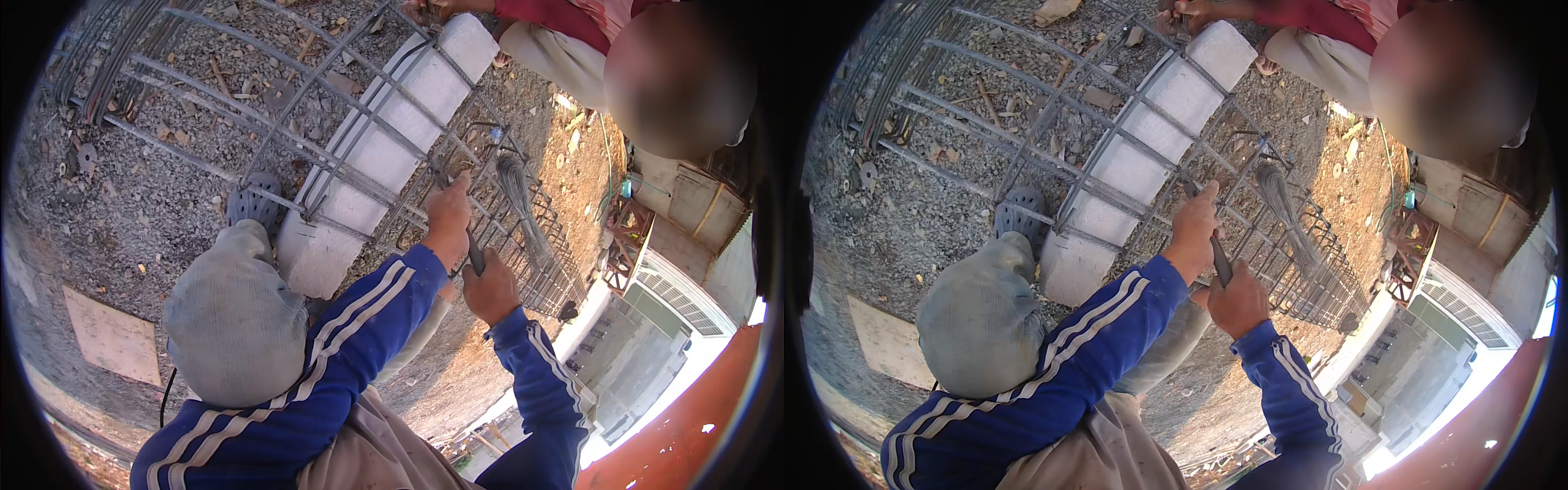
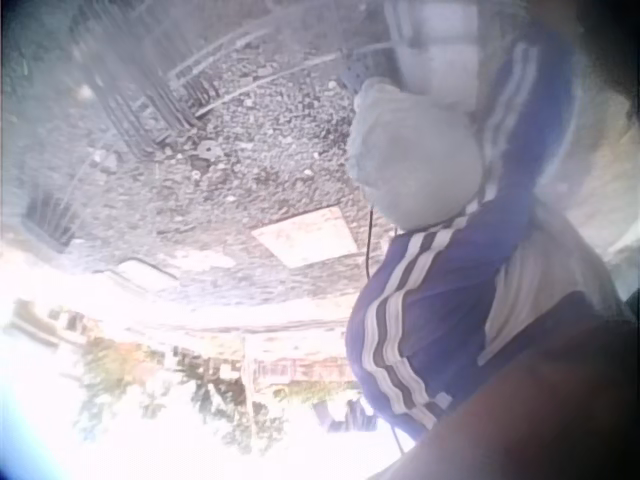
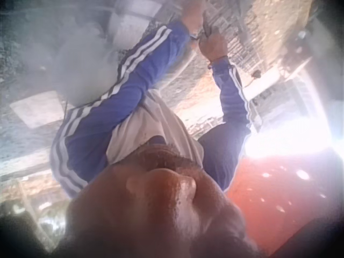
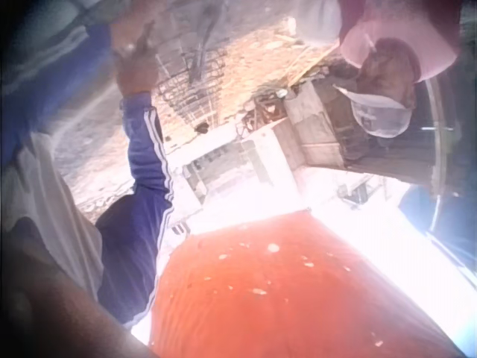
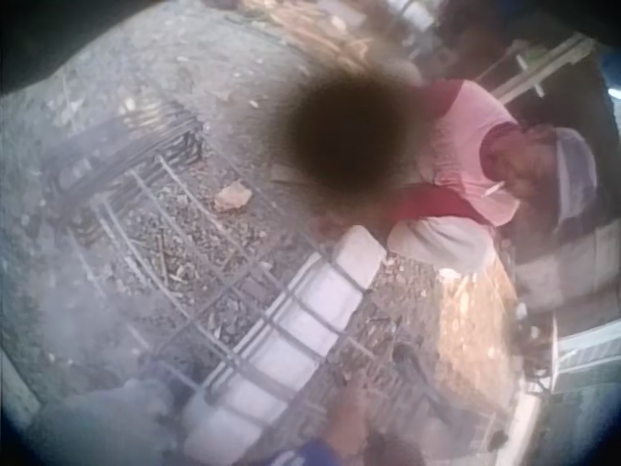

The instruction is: The person assembles a rebar structure on the ground by positioning steel rods and securing them with thin wire using pliers.

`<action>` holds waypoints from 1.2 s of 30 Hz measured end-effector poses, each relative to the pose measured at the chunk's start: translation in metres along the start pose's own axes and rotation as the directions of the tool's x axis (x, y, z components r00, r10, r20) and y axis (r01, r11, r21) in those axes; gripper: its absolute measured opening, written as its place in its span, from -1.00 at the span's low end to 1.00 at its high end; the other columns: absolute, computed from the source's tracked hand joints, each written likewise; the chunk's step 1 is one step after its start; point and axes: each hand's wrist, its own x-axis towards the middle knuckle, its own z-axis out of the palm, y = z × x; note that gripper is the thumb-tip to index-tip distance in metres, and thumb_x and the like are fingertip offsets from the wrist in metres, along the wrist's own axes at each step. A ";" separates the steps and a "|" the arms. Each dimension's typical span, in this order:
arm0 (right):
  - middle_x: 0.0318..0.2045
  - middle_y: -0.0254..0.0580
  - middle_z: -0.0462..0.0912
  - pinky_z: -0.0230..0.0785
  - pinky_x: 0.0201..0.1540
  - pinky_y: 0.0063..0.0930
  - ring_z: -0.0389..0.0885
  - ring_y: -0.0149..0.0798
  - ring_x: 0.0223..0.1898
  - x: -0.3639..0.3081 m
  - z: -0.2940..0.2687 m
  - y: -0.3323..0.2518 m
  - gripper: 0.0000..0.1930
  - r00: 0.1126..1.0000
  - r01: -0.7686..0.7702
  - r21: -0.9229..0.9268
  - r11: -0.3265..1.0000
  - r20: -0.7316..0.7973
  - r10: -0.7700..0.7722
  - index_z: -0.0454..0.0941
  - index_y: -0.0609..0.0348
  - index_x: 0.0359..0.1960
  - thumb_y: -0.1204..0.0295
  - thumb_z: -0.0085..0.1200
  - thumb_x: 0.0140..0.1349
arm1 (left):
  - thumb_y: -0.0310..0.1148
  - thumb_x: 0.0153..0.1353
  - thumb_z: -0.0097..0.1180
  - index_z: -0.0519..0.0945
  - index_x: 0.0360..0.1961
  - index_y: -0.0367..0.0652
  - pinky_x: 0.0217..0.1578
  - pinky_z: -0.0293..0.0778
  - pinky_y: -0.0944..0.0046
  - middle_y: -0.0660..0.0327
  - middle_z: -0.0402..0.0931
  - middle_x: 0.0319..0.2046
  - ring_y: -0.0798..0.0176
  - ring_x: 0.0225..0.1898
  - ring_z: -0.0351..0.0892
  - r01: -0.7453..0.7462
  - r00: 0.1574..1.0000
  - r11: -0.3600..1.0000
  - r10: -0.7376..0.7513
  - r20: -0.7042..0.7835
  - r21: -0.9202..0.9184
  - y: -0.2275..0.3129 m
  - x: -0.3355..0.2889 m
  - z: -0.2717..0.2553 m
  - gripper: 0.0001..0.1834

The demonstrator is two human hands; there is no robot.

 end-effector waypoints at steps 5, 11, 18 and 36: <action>-0.48 0.24 0.60 0.46 -0.30 -0.02 0.63 0.19 -0.39 0.005 0.001 0.006 -0.71 0.996 0.085 -0.013 0.996 0.037 -0.084 0.39 0.33 -0.26 0.33 0.05 0.13 | -0.15 0.15 0.27 0.42 -0.42 -0.02 -0.63 0.24 0.37 0.42 0.23 -0.63 0.42 -0.66 0.26 -0.012 0.999 0.999 0.011 0.037 0.039 0.009 -0.004 -0.003 -0.72; -0.42 0.03 0.63 0.53 -0.53 -0.41 0.66 -0.23 -0.47 0.046 -0.064 0.027 -0.73 0.701 -0.473 0.544 0.693 0.709 -0.078 0.44 0.36 -0.15 0.45 0.02 0.15 | -0.13 0.22 0.18 0.45 -0.37 -0.05 -0.34 0.56 0.22 0.31 0.43 -0.56 0.31 -0.50 0.55 0.158 0.936 0.959 -0.069 0.344 -0.237 0.027 -0.012 -0.004 -0.74; -0.27 0.09 0.60 0.51 -0.23 -0.20 0.65 -0.01 -0.28 0.043 -0.099 -0.002 -0.54 0.948 0.143 0.074 0.987 0.275 -0.158 0.37 0.35 0.03 0.41 0.07 0.08 | -0.16 0.34 0.00 0.43 -0.38 -0.08 -0.32 0.60 0.10 0.31 0.41 -0.58 0.28 -0.49 0.51 0.170 0.950 0.893 -0.035 0.311 -0.418 0.013 0.010 0.015 -0.75; -0.34 0.09 0.64 0.46 -0.15 -0.12 0.62 0.16 -0.26 0.083 0.007 0.077 -0.61 0.959 0.206 -0.174 0.963 -0.159 -0.234 0.55 0.18 -0.12 0.19 0.19 0.08 | 0.05 0.13 0.23 0.45 -0.39 -0.10 -0.46 0.32 0.35 0.36 0.39 -0.55 0.41 -0.50 0.37 -0.026 0.999 0.997 0.028 -0.024 0.069 -0.026 0.005 0.014 -0.58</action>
